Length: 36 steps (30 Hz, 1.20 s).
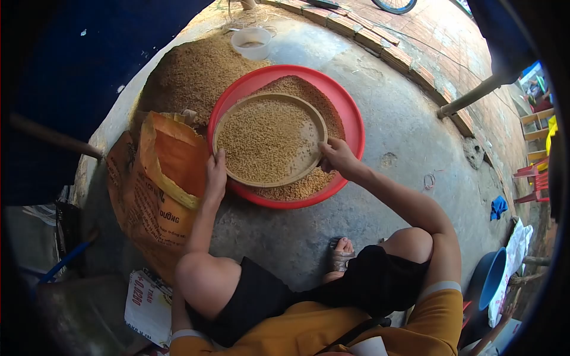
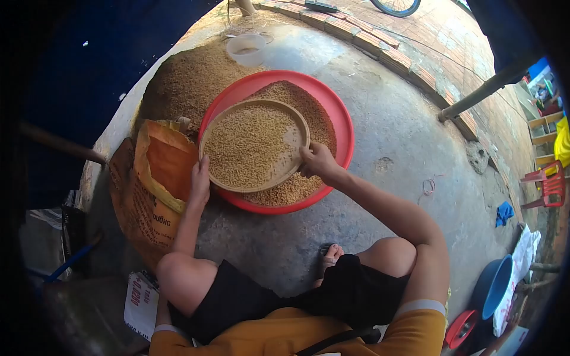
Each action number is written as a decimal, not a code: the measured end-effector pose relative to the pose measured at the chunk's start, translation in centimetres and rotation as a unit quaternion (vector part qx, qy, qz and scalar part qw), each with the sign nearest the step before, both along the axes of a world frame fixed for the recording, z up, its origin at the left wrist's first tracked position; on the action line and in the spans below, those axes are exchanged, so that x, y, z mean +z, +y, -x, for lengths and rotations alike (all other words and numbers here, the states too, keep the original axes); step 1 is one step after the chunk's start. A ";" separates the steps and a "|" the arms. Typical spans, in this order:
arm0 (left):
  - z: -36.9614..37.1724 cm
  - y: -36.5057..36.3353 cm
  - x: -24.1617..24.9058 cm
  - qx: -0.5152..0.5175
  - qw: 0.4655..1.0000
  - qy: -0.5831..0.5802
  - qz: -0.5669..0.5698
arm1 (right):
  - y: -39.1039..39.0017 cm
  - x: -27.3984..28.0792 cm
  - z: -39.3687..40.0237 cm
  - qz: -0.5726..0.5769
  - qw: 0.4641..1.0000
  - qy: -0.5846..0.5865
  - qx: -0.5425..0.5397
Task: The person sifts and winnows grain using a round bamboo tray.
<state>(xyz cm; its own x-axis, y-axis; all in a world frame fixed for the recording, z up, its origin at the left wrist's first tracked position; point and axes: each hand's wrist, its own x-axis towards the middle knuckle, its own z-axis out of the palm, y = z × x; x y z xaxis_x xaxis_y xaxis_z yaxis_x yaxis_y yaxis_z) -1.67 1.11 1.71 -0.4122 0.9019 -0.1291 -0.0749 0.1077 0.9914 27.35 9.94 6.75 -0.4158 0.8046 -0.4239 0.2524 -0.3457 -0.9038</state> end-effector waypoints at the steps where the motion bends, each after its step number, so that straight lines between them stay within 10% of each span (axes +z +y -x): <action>1: -0.6 0.0 -0.6 0.002 0.994 0.101 0.046 | 1.1 -1.3 -0.8 -0.015 0.999 -0.035 0.003; 10: -1.7 -1.5 -0.4 0.014 0.980 0.153 0.126 | -1.3 -2.0 -0.9 -0.057 0.992 -0.106 0.033; 12: -2.1 -1.3 1.6 0.052 0.957 0.270 -0.089 | -2.3 -0.4 -0.2 -0.120 0.989 -0.085 -0.001; 17: -1.6 -0.7 1.2 0.047 0.962 0.226 -0.145 | -1.8 -1.5 0.1 -0.178 0.983 -0.041 -0.026; 24: -1.2 -1.7 -2.7 0.016 0.992 0.098 0.083 | -1.7 -4.4 -0.9 -0.019 0.993 -0.099 0.062; 34: -1.3 0.1 1.5 0.034 0.962 0.232 -0.139 | -1.7 -1.5 0.1 -0.164 0.986 -0.038 -0.008; 36: -0.7 -0.4 -2.2 -0.026 0.980 0.163 0.113 | -1.9 -3.0 -0.2 -0.068 0.993 -0.098 0.009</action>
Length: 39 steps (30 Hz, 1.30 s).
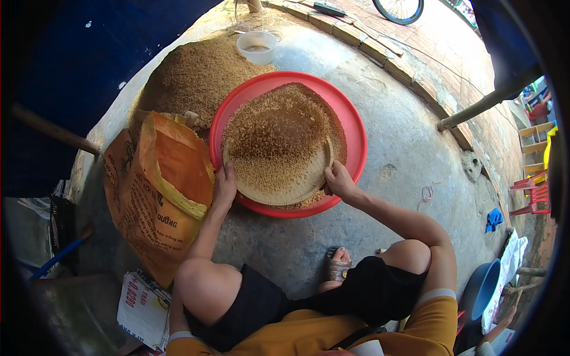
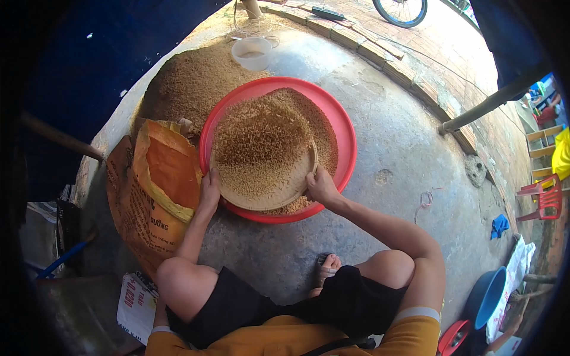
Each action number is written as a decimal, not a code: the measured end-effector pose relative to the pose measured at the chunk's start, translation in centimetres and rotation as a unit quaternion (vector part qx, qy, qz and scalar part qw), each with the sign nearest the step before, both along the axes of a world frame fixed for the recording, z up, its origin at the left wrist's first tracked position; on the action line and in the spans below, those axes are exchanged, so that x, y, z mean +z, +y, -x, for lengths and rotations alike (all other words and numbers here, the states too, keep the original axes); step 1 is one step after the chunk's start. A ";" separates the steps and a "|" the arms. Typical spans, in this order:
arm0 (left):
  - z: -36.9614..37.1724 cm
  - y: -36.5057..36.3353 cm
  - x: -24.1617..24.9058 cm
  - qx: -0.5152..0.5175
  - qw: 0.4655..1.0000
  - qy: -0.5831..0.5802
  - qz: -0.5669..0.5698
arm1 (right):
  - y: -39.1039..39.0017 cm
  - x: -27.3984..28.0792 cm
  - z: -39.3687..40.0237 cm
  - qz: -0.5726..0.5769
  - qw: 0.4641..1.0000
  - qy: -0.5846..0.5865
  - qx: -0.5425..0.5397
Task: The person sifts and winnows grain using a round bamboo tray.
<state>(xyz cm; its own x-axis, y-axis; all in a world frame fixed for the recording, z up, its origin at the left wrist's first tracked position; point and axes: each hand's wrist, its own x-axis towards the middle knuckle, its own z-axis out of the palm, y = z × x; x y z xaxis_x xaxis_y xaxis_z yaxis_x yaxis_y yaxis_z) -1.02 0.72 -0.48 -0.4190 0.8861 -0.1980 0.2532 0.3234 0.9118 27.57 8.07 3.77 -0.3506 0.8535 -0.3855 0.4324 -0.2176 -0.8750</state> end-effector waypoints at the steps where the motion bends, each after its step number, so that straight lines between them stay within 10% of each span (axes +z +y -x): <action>1: 0.2 -0.4 -0.8 -0.001 1.000 0.000 0.003 | -0.1 -0.4 -0.3 0.003 1.000 0.000 -0.001; 5: -0.9 -0.8 1.3 0.025 0.991 -0.122 0.051 | -0.1 0.1 -0.7 0.025 0.999 0.002 0.025; 10: -1.1 0.4 6.4 0.039 0.964 0.079 -0.249 | 0.1 4.2 0.3 -0.152 0.985 0.074 -0.021; 14: -0.2 1.4 3.6 0.028 0.957 0.085 -0.275 | 0.6 3.2 0.3 -0.175 0.981 0.084 -0.007; 21: -1.2 -0.5 1.6 0.015 0.989 -0.112 0.095 | -0.4 -0.7 -1.0 0.065 0.998 0.017 0.018; 27: -1.2 0.9 5.7 0.061 0.950 0.125 -0.279 | 0.0 3.9 0.2 -0.111 0.993 0.038 -0.019; 39: -0.9 -1.1 0.3 0.011 0.993 -0.107 0.051 | -0.8 0.2 -0.9 0.052 0.998 0.023 0.010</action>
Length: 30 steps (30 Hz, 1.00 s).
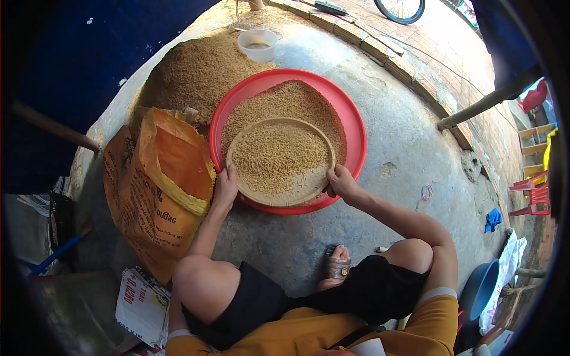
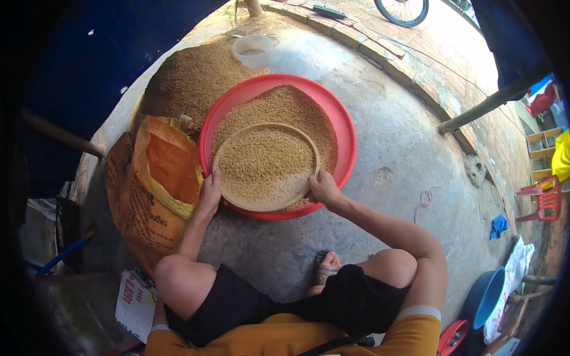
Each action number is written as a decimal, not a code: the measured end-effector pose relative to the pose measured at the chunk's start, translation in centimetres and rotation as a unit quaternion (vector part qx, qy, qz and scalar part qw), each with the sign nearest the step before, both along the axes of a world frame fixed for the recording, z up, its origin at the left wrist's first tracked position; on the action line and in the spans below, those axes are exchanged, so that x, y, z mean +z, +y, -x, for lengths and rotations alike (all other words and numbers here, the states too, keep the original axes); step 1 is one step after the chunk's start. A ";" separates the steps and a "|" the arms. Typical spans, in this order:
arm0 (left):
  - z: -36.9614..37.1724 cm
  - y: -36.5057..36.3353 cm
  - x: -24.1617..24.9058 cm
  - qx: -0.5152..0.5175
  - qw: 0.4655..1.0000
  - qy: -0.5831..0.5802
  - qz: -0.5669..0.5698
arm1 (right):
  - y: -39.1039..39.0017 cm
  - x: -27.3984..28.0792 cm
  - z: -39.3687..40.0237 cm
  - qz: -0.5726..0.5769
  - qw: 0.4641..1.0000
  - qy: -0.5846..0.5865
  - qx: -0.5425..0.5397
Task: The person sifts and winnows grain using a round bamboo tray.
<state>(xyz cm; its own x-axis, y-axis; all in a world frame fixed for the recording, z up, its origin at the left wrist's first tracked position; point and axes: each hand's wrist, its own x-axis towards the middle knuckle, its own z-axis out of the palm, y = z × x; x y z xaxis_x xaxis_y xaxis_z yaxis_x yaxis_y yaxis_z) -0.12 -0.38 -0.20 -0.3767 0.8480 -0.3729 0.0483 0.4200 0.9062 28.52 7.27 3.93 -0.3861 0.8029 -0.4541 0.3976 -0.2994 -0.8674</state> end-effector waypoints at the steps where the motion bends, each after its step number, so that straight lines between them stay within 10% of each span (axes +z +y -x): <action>1: 0.2 0.2 0.3 -0.001 1.000 0.001 -0.001 | 0.1 0.8 0.2 -0.001 1.000 0.001 -0.001; 6: -0.9 0.8 6.5 0.055 0.926 0.187 -0.322 | 0.2 4.4 1.2 -0.205 0.976 0.062 -0.049; 30: -0.8 0.7 0.5 -0.045 0.999 -0.001 -0.010 | 1.8 -1.5 -1.6 0.190 0.978 -0.053 0.073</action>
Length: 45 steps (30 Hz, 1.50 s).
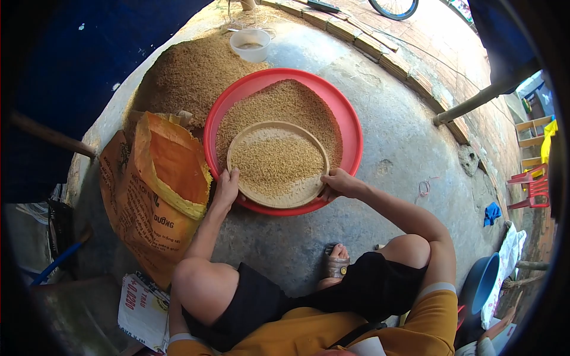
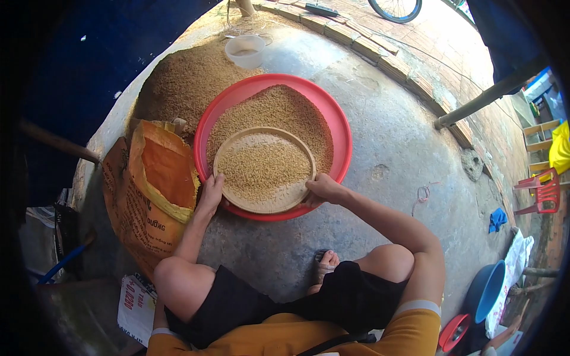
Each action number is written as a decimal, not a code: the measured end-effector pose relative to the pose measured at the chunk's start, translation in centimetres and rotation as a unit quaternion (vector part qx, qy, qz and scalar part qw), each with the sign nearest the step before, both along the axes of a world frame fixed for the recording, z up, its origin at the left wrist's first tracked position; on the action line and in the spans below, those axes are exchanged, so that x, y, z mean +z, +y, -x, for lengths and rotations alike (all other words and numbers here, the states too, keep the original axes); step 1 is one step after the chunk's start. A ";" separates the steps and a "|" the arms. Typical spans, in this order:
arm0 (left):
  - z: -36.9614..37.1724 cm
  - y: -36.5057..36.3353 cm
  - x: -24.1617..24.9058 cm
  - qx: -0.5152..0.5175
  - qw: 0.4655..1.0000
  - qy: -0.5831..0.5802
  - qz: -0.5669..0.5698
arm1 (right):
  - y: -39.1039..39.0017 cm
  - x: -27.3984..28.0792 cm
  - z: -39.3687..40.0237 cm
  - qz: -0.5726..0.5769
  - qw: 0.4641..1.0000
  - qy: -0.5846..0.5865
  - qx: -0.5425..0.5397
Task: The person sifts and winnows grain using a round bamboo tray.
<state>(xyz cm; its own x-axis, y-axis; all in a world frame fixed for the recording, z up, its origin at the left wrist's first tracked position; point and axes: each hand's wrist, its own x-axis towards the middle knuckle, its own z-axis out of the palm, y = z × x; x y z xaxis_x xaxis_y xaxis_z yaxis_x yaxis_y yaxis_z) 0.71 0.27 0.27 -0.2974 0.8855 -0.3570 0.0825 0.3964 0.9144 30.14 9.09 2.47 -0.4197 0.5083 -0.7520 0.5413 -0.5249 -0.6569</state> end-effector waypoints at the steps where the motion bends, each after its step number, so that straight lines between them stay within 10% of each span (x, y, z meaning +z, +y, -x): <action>1: 0.0 0.0 0.1 -0.009 1.000 0.001 0.016 | 0.5 0.4 -0.3 0.000 1.000 0.000 -0.002; 14: 0.2 0.0 -0.8 -0.054 0.998 -0.037 -0.013 | 5.4 -4.1 1.4 -0.435 0.886 -0.096 0.124; 32: 1.4 0.1 -3.0 -0.087 0.995 0.026 -0.030 | 4.4 0.1 7.1 -0.485 0.866 0.066 0.103; 45: 1.8 0.3 -3.6 -0.094 0.995 -0.002 -0.035 | 5.1 0.0 4.8 -0.492 0.863 -0.102 0.046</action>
<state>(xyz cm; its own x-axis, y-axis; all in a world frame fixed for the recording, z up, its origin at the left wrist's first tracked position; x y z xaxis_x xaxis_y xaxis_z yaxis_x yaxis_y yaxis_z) -1.05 0.55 -3.34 -0.1222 0.9479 -0.2941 0.1465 0.3103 0.9393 25.32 14.22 2.42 -0.4021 0.9148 -0.0383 0.7085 0.2844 -0.6458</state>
